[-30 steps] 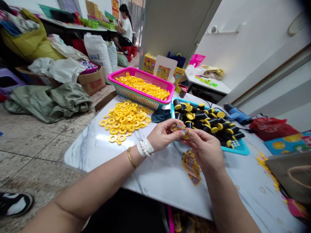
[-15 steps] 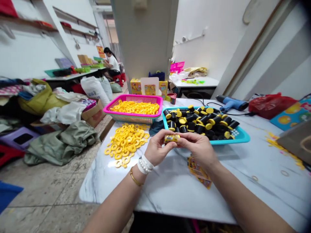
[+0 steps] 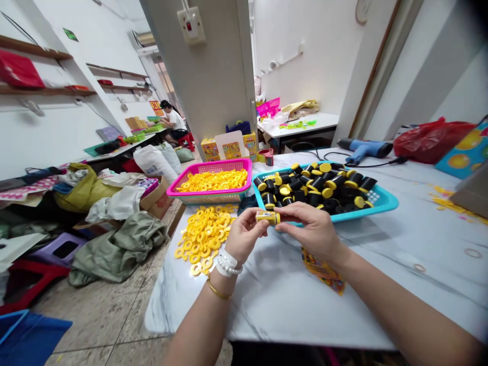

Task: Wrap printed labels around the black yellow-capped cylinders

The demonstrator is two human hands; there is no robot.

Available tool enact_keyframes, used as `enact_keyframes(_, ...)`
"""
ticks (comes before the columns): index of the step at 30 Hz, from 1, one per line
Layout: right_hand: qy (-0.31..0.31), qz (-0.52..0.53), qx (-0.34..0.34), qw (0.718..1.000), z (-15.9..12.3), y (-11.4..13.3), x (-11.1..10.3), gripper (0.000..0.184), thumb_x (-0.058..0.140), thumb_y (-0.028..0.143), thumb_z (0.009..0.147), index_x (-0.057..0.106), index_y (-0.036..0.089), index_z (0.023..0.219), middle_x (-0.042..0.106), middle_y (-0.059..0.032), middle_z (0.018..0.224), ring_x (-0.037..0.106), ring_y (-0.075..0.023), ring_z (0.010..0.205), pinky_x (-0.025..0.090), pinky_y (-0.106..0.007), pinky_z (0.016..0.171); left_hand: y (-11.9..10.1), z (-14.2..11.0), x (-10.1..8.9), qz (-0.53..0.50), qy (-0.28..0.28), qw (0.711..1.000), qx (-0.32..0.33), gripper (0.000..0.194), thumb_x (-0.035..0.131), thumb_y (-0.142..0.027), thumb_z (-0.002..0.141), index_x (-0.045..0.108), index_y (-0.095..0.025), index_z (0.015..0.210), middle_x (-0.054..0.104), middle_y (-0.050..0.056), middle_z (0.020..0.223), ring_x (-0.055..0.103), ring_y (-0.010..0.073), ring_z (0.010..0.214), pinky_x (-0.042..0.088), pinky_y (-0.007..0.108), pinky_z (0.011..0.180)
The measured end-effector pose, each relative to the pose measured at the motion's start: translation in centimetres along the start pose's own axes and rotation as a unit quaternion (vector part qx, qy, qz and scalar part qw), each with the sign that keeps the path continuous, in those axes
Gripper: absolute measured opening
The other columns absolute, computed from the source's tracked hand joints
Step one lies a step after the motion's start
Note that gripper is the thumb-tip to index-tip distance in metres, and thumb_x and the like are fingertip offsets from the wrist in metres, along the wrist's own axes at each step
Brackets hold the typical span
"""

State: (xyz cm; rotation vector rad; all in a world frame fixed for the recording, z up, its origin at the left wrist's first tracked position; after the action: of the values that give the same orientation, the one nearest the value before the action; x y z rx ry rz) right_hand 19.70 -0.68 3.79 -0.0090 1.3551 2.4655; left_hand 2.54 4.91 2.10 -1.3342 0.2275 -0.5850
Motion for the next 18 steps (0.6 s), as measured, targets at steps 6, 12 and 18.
enact_keyframes(6,0.058,0.149,0.25,0.955,0.08,-0.18,0.61,0.036,0.088,0.038,0.067,0.081,0.017,0.095,0.08,-0.0078,0.087,0.074,-0.0211,0.076,0.061,-0.038,0.079,-0.27,0.12,-0.08,0.027,0.058,0.995,0.071,0.033,0.078,-0.031,0.081,0.065,-0.018,0.108,0.067,0.004,0.094,0.059,0.0113,0.076,0.049,0.023,0.068)
enact_keyframes(12,0.034,0.12,0.125,0.984,0.2,-0.03,0.23,0.031,0.084,0.031,0.072,0.08,0.021,0.101,0.078,-0.0059,0.091,0.074,-0.0219,0.086,0.062,-0.038,0.082,-0.09,-0.2,0.4,-0.001,0.034,0.999,0.011,0.044,0.073,-0.046,0.085,0.061,-0.014,0.113,0.064,0.002,0.079,0.058,0.0105,0.062,0.047,0.024,0.059)
enact_keyframes(18,0.024,-0.011,-0.024,0.999,-0.12,-0.09,0.11,0.03,0.082,0.021,0.075,0.08,0.026,0.104,0.074,-0.0058,0.103,0.071,-0.0208,0.095,0.062,-0.034,0.083,0.29,0.11,-0.05,-0.02,-0.025,0.999,-0.041,0.044,0.076,-0.052,0.079,0.065,-0.011,0.092,0.062,0.0,0.068,0.051,0.0071,0.054,0.041,0.021,0.052)
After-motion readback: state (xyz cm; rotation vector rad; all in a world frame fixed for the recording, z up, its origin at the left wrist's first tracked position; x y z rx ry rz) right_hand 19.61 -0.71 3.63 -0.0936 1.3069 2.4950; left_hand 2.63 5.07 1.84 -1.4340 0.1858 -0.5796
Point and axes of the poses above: each hand's wrist, its own z-axis towards the middle knuckle, its own x-axis out of the palm, y = z × x, the point moved 2 cm from there along z, towards the middle knuckle
